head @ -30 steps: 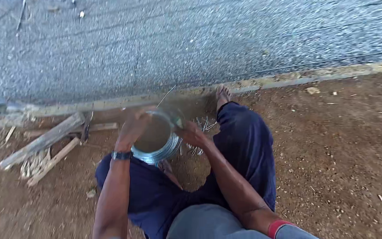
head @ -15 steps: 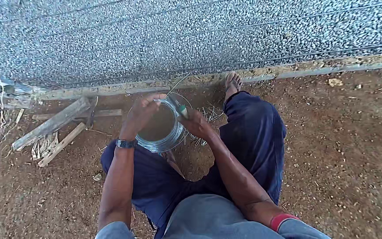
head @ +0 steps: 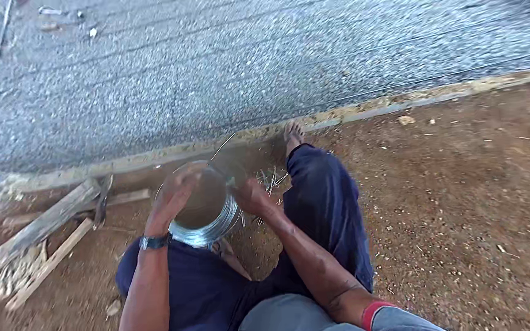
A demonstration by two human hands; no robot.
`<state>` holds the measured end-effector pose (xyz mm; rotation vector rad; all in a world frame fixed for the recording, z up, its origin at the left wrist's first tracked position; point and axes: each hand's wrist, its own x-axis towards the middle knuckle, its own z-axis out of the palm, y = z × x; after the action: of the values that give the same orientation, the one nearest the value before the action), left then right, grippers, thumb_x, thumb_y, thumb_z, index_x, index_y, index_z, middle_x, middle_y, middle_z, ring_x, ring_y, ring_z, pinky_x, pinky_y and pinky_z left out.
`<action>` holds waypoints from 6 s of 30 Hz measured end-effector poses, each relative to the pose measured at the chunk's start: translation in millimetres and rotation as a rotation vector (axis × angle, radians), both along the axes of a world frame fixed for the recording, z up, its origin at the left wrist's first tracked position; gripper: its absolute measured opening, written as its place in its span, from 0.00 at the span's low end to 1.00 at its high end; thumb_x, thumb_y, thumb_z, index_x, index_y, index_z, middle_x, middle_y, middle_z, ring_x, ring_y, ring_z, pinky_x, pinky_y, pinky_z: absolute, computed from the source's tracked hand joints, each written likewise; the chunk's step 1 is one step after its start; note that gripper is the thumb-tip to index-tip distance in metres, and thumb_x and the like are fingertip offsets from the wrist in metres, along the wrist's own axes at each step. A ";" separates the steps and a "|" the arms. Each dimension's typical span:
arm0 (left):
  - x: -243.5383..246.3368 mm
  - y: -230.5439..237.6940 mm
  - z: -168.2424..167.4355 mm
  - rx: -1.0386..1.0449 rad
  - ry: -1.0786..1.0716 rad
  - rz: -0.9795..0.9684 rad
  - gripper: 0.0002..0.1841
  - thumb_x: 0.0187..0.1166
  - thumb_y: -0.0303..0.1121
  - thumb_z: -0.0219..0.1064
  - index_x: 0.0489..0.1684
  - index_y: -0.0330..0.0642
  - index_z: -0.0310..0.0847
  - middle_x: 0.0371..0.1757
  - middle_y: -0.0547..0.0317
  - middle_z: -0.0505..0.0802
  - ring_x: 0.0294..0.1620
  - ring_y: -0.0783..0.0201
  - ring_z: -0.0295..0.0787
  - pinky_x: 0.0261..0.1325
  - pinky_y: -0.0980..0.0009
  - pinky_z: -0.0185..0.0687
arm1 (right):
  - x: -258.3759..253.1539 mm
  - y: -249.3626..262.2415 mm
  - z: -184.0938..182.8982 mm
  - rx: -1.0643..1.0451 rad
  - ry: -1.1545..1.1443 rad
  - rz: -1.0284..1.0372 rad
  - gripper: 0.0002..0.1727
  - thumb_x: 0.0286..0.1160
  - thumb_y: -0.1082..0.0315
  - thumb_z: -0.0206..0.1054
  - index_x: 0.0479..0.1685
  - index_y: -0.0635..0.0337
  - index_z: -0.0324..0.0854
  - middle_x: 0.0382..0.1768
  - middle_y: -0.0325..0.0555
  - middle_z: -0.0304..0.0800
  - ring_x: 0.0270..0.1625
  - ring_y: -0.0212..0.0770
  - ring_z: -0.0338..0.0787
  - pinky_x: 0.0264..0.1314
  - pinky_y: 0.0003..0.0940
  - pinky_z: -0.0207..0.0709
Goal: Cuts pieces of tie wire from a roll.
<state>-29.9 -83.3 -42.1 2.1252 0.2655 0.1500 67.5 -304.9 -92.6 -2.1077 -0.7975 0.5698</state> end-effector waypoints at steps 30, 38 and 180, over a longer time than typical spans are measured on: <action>6.5 41.5 -7.9 -0.243 -0.272 -0.022 0.08 0.80 0.41 0.71 0.39 0.48 0.88 0.32 0.69 0.89 0.26 0.76 0.78 0.30 0.80 0.74 | -17.6 -22.2 10.6 1.256 1.507 0.934 0.17 0.75 0.52 0.67 0.57 0.50 0.79 0.17 0.33 0.78 0.11 0.32 0.75 0.13 0.26 0.71; -8.7 40.8 -6.2 -0.301 -0.287 -0.076 0.08 0.80 0.42 0.72 0.38 0.49 0.89 0.32 0.68 0.88 0.25 0.75 0.78 0.28 0.80 0.75 | -10.0 -22.5 10.0 1.202 1.388 0.899 0.19 0.75 0.50 0.68 0.52 0.53 0.78 0.36 0.44 0.83 0.20 0.39 0.81 0.20 0.31 0.77; -36.4 -20.4 6.6 -0.078 0.068 0.087 0.12 0.89 0.43 0.61 0.60 0.59 0.89 0.35 0.59 0.88 0.20 0.67 0.70 0.19 0.72 0.64 | -7.1 -0.5 4.1 0.015 -0.010 -0.126 0.19 0.84 0.47 0.66 0.51 0.55 0.83 0.30 0.49 0.88 0.32 0.50 0.90 0.36 0.57 0.84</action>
<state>-66.3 -103.6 -35.5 2.0445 0.3977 0.1163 60.4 -305.4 -88.6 -2.1314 -0.6673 0.4852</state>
